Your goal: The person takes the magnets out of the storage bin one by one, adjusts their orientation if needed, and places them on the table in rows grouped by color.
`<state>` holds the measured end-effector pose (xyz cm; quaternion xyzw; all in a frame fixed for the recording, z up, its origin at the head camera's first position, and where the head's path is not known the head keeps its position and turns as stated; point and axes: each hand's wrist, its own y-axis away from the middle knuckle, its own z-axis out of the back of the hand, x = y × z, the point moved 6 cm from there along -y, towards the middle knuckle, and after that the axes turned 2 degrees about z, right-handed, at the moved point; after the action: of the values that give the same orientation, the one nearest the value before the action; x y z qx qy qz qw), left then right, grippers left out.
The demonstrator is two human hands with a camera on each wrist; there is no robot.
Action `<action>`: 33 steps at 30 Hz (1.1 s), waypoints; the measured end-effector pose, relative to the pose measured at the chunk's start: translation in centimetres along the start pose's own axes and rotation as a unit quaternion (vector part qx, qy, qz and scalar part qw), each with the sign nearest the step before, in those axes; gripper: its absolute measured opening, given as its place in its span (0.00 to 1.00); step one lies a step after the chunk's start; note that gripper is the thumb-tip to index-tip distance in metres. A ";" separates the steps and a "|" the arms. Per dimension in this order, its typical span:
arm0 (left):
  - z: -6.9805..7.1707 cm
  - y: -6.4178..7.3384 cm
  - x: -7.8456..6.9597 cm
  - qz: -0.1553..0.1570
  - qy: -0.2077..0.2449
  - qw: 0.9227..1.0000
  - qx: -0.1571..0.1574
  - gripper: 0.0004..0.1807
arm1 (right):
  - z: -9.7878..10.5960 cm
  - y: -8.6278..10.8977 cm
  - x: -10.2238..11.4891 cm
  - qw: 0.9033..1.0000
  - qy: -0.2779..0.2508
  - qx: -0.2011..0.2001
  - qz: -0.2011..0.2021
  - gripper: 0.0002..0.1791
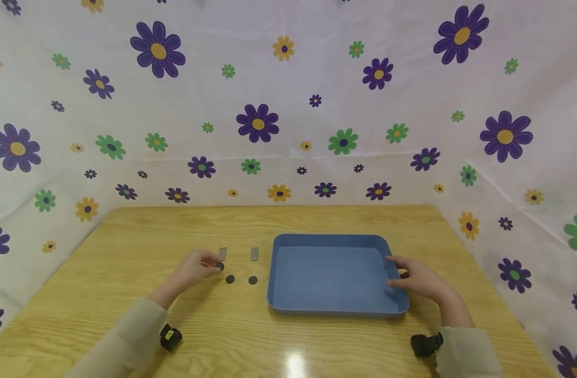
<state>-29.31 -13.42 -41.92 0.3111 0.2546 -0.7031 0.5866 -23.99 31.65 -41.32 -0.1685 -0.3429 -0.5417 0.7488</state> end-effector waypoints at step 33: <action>1.8 0.0 2.6 0.057 -0.126 0.989 0.046 0.04 | 0.1 -0.1 0.1 1.000 -0.009 0.000 0.007 0.38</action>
<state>-29.90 -16.46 -42.66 0.2604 0.1284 -0.7131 0.6381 -24.09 31.61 -41.20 -0.1761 -0.3485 -0.5353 0.7490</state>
